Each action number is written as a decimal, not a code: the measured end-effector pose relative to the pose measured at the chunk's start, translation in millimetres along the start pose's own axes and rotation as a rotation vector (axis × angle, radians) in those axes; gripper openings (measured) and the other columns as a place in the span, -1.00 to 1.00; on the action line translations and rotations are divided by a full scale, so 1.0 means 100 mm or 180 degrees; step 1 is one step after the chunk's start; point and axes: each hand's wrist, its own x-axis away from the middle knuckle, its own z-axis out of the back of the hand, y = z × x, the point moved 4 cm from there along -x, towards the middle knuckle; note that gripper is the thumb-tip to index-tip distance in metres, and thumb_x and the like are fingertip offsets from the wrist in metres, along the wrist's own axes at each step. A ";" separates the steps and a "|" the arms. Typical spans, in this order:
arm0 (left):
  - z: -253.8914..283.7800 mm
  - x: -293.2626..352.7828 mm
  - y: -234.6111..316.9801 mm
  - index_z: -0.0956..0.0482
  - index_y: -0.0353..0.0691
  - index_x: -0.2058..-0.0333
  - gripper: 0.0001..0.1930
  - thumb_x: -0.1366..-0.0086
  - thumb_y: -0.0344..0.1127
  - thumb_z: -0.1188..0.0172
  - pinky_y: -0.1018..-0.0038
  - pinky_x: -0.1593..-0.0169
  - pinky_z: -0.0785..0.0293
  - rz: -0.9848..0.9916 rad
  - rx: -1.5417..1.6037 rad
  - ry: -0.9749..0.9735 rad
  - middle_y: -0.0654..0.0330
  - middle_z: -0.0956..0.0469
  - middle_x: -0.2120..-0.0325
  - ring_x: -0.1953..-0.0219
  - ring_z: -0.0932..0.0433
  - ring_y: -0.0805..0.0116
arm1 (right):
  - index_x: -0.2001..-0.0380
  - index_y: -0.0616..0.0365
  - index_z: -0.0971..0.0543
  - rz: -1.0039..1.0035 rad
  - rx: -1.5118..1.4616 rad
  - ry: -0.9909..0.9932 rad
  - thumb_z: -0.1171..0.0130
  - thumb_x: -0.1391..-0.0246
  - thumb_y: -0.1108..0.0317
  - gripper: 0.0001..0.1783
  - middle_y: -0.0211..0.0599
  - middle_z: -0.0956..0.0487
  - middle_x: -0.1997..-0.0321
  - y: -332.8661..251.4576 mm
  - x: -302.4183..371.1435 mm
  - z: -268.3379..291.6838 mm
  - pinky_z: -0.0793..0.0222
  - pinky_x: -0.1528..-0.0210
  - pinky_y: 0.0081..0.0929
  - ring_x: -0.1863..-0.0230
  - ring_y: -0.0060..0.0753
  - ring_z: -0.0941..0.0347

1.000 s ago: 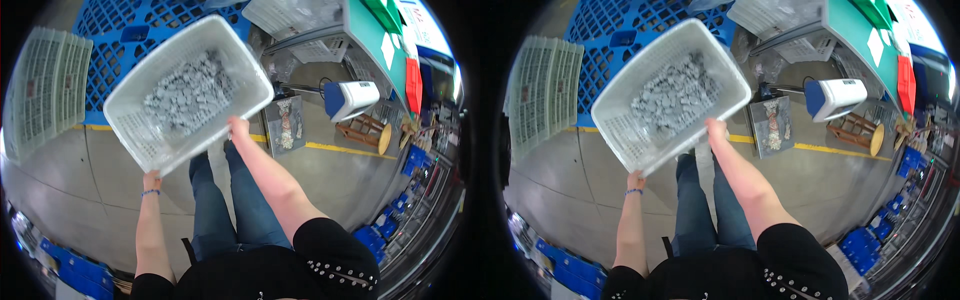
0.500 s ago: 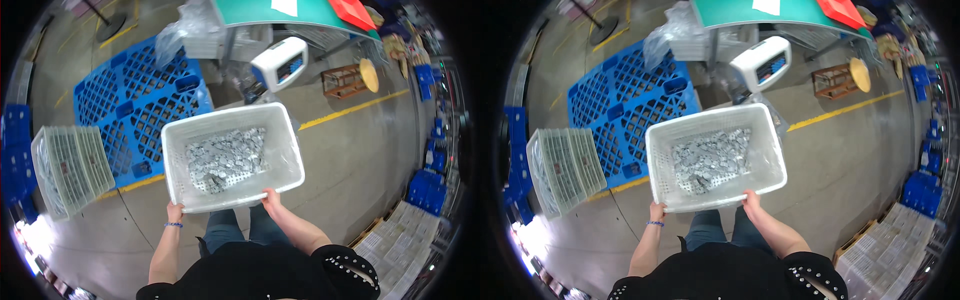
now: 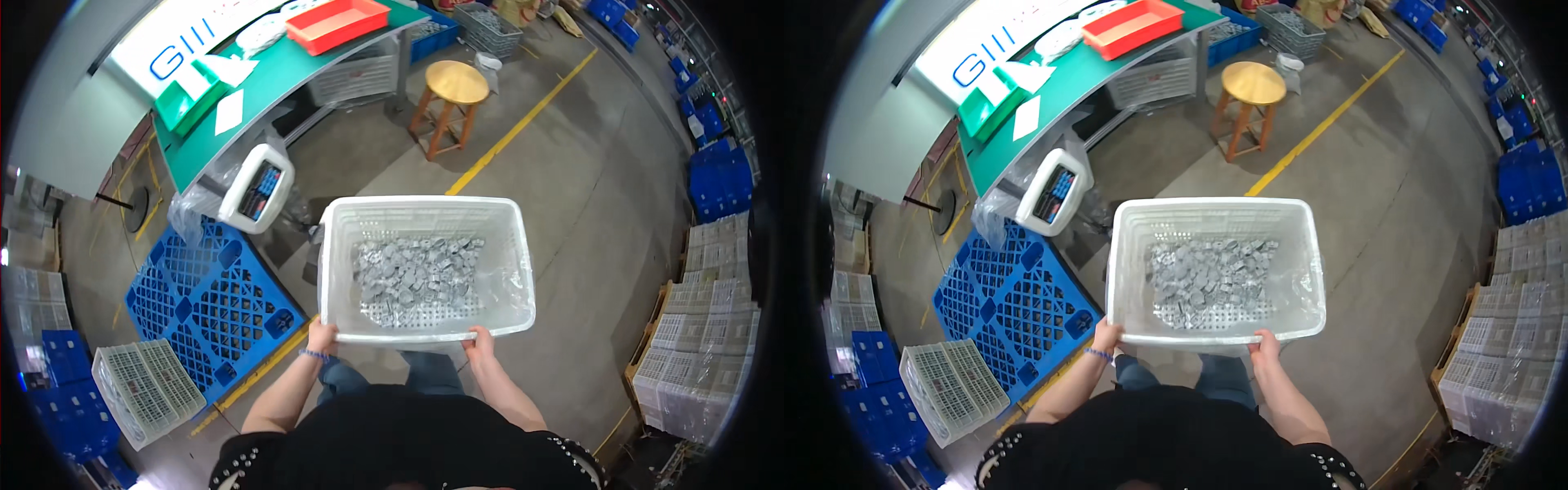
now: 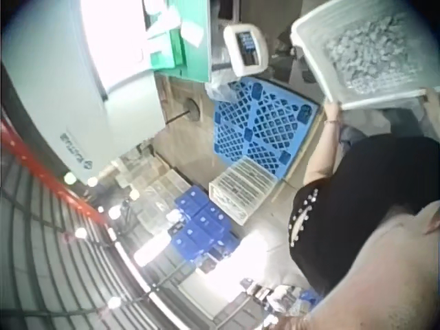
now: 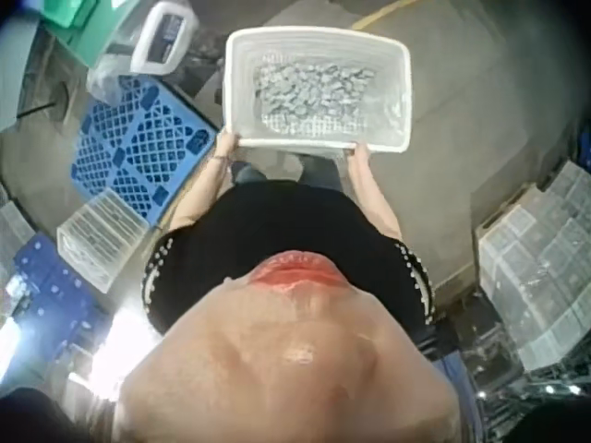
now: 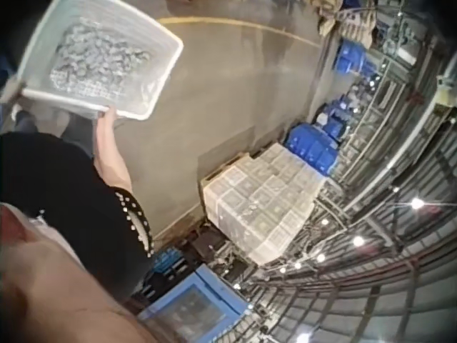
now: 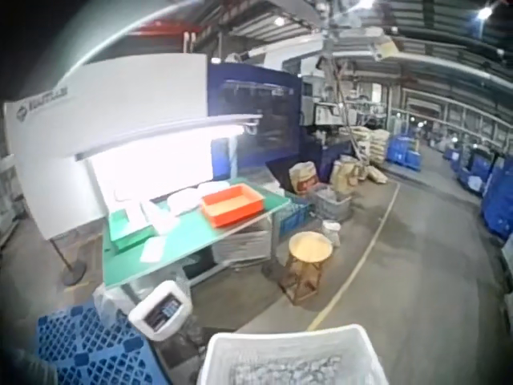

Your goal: Sorting and inspecting small manufactured components in a bin.

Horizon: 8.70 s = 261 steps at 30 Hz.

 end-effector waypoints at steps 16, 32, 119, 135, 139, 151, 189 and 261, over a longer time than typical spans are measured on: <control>-5.39 -1.03 2.65 -0.42 -0.31 0.07 -0.53 0.07 -0.55 0.01 0.44 0.51 -0.48 -0.0499 -0.0517 -0.1095 0.13 -0.51 0.44 0.51 -0.52 0.34 | 0.11 0.25 -0.35 0.0652 -0.1210 -0.0313 -0.02 0.28 0.57 -0.50 -0.13 -0.43 0.14 -4.56 -1.92 0.10 -0.45 0.08 -0.09 0.12 -0.09 -0.42; -8.83 -2.76 5.38 -0.40 -0.27 0.04 -0.52 0.05 -0.54 0.00 0.46 0.56 -0.49 -0.0779 0.0995 -0.0888 0.14 -0.51 0.47 0.53 -0.53 0.32 | 0.05 0.23 -0.34 0.1190 -0.0304 -0.0508 -0.03 0.31 0.57 -0.42 -0.12 -0.39 0.01 -9.44 -3.97 -2.85 -0.41 0.01 -0.07 0.04 -0.07 -0.38; -8.68 -5.36 6.39 -0.21 -0.19 -0.12 -0.45 -0.18 -0.20 -0.14 0.17 0.12 -0.42 0.1443 0.1197 0.0671 -0.02 -0.41 0.05 0.12 -0.43 0.08 | 0.26 -0.01 -0.59 0.2586 0.6172 -0.0322 0.02 0.07 0.16 -0.67 -0.29 -0.61 0.40 -12.72 -7.52 -8.77 -0.43 0.28 -0.40 0.37 -0.35 -0.54; -10.88 -7.24 9.69 -0.52 -0.17 0.34 -0.90 -0.17 -0.34 -0.09 0.55 0.68 -0.27 0.0465 0.0425 0.0028 0.19 -0.53 0.53 0.69 -0.41 0.44 | 0.33 0.14 -0.58 0.0810 0.4935 -0.1881 -0.05 -0.04 0.19 -0.74 -0.38 -0.57 0.41 -13.79 -7.71 -7.45 -0.42 0.32 -0.53 0.38 -0.53 -0.50; -11.71 -7.71 10.28 -0.53 -0.14 0.45 -0.91 -0.15 -0.35 -0.04 0.50 0.69 -0.28 0.0306 0.0100 -0.0200 0.26 -0.47 0.61 0.70 -0.39 0.44 | 0.30 0.07 -0.61 0.1652 0.4991 -0.2010 -0.07 0.02 0.15 -0.70 -0.34 -0.61 0.44 -14.95 -7.99 -7.62 -0.45 0.39 -0.56 0.50 -0.54 -0.53; -15.79 -8.26 12.42 -0.53 -0.17 0.13 -0.65 -0.19 -0.10 -0.10 0.43 0.14 -0.44 -0.1926 -0.2671 -0.1525 0.18 -0.57 0.29 0.24 -0.53 0.35 | 0.17 0.32 -0.52 0.1527 0.2942 -0.1700 -0.04 -0.08 0.33 -0.69 -0.21 -0.59 0.37 -18.02 -9.39 -9.20 -0.46 0.39 -0.57 0.44 -0.48 -0.52; -20.70 -8.58 14.67 -0.62 -0.18 0.39 -0.71 -0.19 -0.06 -0.15 0.52 0.37 -0.32 -0.0160 -0.1500 -0.1164 0.33 -0.52 0.56 0.48 -0.42 0.55 | 0.28 0.14 -0.56 0.2665 0.5979 -0.3891 -0.04 0.05 0.17 -0.67 -0.22 -0.60 0.38 -21.81 -11.46 -12.73 -0.42 0.23 -0.39 0.31 -0.30 -0.54; -25.02 -11.08 16.70 -0.50 -0.27 0.28 -0.83 -0.29 -0.31 -0.01 0.61 0.38 -0.34 0.1869 0.1026 0.0427 0.27 -0.48 0.60 0.54 -0.41 0.53 | -0.18 -0.09 -0.13 0.4821 0.8756 0.0731 0.13 -0.05 0.31 -0.43 -0.20 -0.44 0.04 -29.54 -16.24 -18.78 -0.37 0.04 -0.15 0.07 -0.13 -0.43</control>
